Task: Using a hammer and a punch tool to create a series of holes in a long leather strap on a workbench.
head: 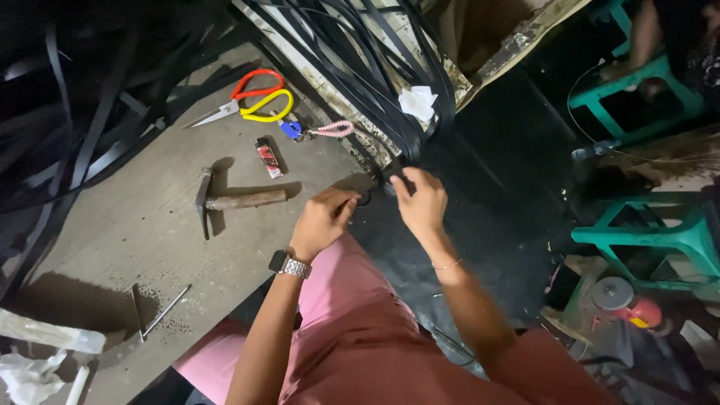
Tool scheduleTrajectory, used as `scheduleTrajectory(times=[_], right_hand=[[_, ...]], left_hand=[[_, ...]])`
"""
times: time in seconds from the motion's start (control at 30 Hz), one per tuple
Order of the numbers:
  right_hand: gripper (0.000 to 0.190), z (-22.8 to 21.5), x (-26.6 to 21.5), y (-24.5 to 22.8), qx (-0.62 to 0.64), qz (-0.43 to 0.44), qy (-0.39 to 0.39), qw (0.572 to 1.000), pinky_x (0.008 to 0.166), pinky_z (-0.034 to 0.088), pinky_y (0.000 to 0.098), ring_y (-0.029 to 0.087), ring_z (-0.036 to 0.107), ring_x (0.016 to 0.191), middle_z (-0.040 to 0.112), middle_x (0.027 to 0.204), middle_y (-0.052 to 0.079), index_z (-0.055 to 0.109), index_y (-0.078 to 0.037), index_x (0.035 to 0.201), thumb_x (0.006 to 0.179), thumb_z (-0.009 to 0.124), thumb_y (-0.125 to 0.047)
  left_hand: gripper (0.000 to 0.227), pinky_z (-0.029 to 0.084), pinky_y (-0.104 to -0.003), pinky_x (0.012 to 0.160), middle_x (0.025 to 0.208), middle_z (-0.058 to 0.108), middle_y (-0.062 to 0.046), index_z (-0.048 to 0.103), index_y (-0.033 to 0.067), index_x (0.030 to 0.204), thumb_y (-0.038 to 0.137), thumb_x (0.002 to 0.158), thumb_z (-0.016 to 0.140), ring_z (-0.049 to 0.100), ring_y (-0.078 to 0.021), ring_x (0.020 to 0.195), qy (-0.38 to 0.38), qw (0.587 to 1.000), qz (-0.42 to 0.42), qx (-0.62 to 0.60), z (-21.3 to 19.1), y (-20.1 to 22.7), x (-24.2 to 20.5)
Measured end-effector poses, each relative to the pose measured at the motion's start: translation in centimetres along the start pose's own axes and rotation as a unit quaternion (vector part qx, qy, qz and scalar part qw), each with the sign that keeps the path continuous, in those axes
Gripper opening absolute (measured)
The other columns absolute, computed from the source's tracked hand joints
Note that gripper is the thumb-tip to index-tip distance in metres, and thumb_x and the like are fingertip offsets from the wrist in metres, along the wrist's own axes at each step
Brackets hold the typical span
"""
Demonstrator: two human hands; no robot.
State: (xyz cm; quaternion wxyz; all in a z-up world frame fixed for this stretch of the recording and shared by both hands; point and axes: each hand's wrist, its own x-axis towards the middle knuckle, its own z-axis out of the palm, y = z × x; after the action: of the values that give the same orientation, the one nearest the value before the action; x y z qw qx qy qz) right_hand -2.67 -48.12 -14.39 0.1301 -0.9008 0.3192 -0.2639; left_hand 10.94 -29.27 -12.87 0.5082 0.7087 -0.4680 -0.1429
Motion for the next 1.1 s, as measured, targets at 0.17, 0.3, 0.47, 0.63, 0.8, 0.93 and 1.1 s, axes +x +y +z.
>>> scheduleTrajectory(times=[0.17, 0.3, 0.47, 0.63, 0.8, 0.93, 1.1], right_hand=[[0.011, -3.9, 1.8, -0.8, 0.375, 0.123, -0.020, 0.918, 0.063, 0.056, 0.0294, 0.021, 0.073, 0.070, 0.072, 0.074, 0.013, 0.073, -0.004, 0.099, 0.091, 0.080, -0.007], [0.011, -4.0, 1.5, -3.7, 0.524, 0.182, -0.077, 0.829, 0.062, 0.055, 0.0233, 0.015, 0.071, 0.070, 0.070, 0.074, 0.011, 0.070, -0.005, 0.098, 0.093, 0.078, -0.010], [0.015, -5.9, 3.6, -11.4, 0.662, 0.227, -0.199, 0.686, 0.055, 0.049, 0.0250, 0.024, 0.067, 0.059, 0.063, 0.069, 0.020, 0.062, -0.004, 0.088, 0.098, 0.068, -0.013], [0.009, -0.1, 13.2, -12.6, 0.686, 0.304, -0.157, 0.642, 0.057, 0.054, 0.0294, 0.020, 0.069, 0.067, 0.072, 0.089, 0.014, 0.069, -0.004, 0.099, 0.093, 0.069, -0.010], [0.023, 5.2, 23.2, -18.9, 0.690, 0.168, -0.149, 0.687, 0.043, 0.041, 0.0299, 0.019, 0.056, 0.050, 0.065, 0.069, 0.011, 0.075, -0.001, 0.108, 0.091, 0.068, -0.015], [0.005, 9.6, 20.8, -27.3, 0.698, 0.123, -0.276, 0.649, 0.048, 0.044, 0.0292, 0.019, 0.061, 0.057, 0.069, 0.075, 0.013, 0.061, -0.010, 0.089, 0.093, 0.065, -0.009], [0.004, 15.3, 11.7, -34.1, 0.662, 0.076, -0.407, 0.625, 0.054, 0.046, 0.0230, 0.016, 0.065, 0.066, 0.074, 0.084, 0.011, 0.061, -0.011, 0.094, 0.098, 0.060, -0.011]], left_hand=[[0.022, 0.059, -0.048, 0.086, 0.100, 0.078, -0.018, 0.078, 0.0069, 0.111, 0.023, 0.105, 0.064, 0.074, -0.0409, 0.097, 0.026, 0.997, -0.053, -0.058, 0.0, 3.0, -0.3], [0.036, 0.053, -0.060, 0.098, 0.117, 0.073, -0.031, 0.069, -0.0020, 0.126, 0.026, 0.105, 0.058, 0.066, -0.0522, 0.115, -0.005, 0.988, -0.084, -0.127, -2.0, 10.1, -0.9], [0.022, 0.056, -0.045, 0.065, 0.069, 0.071, -0.014, 0.070, 0.0113, 0.088, 0.027, 0.103, 0.064, 0.073, -0.0394, 0.076, 0.031, 0.989, -0.142, -0.040, -0.8, 9.7, -4.5], [0.023, 0.051, -0.045, 0.059, 0.068, 0.072, -0.010, 0.066, 0.0131, 0.083, 0.024, 0.103, 0.062, 0.071, -0.0360, 0.068, 0.088, 0.979, -0.182, 0.036, -3.6, 8.3, -7.7], [0.020, 0.053, -0.041, 0.063, 0.075, 0.076, -0.002, 0.068, 0.0098, 0.096, 0.020, 0.105, 0.053, 0.074, -0.0301, 0.066, 0.172, 0.963, -0.206, 0.016, -5.7, 7.2, -10.2], [0.024, 0.057, -0.041, 0.065, 0.084, 0.081, -0.007, 0.064, 0.0076, 0.119, 0.022, 0.105, 0.052, 0.077, -0.0312, 0.070, 0.264, 0.926, -0.270, 0.010, -6.6, 5.7, -13.8], [0.019, 0.050, -0.034, 0.053, 0.072, 0.078, 0.000, 0.065, 0.0113, 0.109, 0.025, 0.105, 0.053, 0.068, -0.0182, 0.049, 0.386, 0.853, -0.351, 0.008, -6.3, 5.9, -18.3]])
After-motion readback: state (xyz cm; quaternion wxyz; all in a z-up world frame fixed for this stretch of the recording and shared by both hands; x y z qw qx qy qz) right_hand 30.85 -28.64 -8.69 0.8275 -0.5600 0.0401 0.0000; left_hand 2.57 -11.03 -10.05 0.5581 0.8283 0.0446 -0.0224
